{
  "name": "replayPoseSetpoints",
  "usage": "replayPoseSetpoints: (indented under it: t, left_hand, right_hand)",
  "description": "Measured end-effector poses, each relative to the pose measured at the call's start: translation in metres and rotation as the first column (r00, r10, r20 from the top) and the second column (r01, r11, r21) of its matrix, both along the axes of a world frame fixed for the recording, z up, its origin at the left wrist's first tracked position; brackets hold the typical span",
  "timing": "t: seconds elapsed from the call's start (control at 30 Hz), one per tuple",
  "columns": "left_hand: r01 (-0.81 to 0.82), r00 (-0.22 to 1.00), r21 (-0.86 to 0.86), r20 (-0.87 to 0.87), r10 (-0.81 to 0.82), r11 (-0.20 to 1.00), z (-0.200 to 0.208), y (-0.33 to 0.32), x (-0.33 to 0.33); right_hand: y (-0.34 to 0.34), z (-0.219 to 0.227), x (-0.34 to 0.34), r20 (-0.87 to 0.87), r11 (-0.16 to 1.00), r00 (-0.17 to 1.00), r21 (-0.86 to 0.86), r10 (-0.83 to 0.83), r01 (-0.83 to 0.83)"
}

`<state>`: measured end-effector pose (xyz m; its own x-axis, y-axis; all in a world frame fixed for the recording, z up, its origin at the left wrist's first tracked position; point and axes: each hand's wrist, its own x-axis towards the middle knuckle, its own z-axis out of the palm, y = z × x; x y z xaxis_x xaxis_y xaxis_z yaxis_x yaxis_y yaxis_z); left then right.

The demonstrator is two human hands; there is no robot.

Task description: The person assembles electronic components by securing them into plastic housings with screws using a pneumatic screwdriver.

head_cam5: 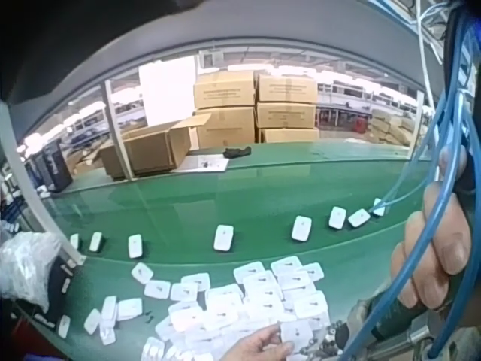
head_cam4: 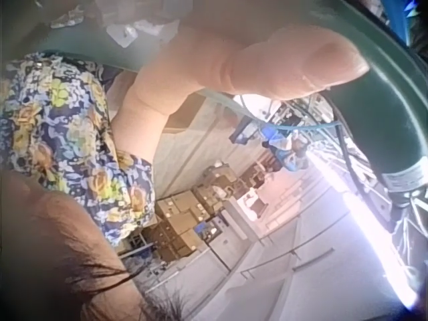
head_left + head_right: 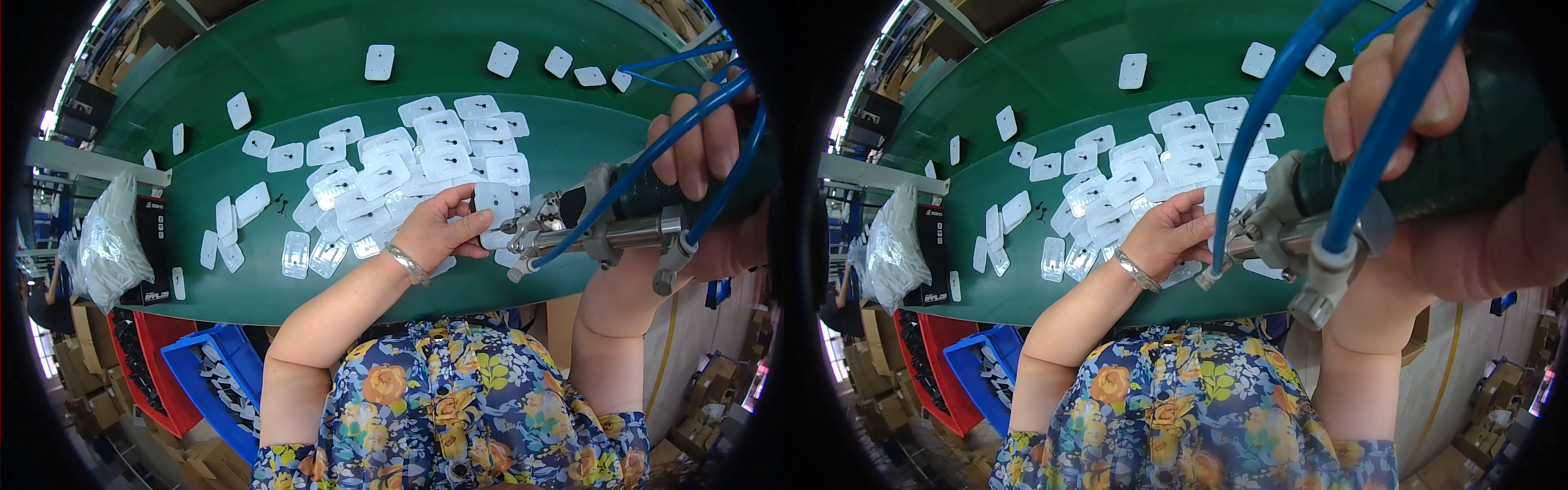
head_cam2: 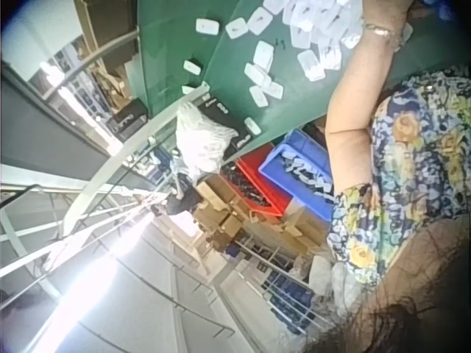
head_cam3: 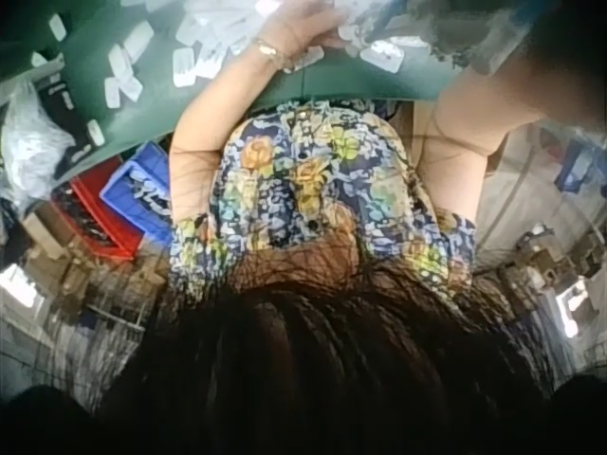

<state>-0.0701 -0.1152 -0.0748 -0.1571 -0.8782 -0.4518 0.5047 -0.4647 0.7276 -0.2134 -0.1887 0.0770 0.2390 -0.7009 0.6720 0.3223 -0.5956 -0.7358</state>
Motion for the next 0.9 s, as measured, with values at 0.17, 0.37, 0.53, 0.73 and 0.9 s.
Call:
replayPoseSetpoints:
  t: [0.17,0.37,0.53,0.73,0.9]
  left_hand:
    - [-0.087,0.995,0.034,-0.051,0.089,0.996,0.003,-0.001,0.002]
    - [0.008,0.986,-0.129,0.165,0.014,0.992,-0.001,-0.012,0.011]
    - [-0.24,0.687,-0.422,0.562,0.46,0.874,-0.008,-0.078,0.132]
    - [-0.216,0.185,-0.236,0.943,0.277,0.948,-0.063,-0.132,0.257]
    - [0.009,-0.452,-0.119,0.885,0.11,0.993,-0.021,-0.15,0.222]
  right_hand:
    - [0.003,0.0,0.008,0.011,1.0,1.0,-0.023,-0.001,0.001]
    - [-0.01,0.009,-0.009,0.097,0.979,0.974,-0.039,0.203,-0.2]
    - [-0.008,0.04,0.012,0.65,0.818,0.506,0.518,-0.567,0.25]
    - [-0.031,0.01,-0.016,0.061,0.999,0.997,-0.002,-0.038,0.038]
    - [-0.051,0.002,-0.038,0.113,0.996,0.99,0.013,0.087,-0.089]
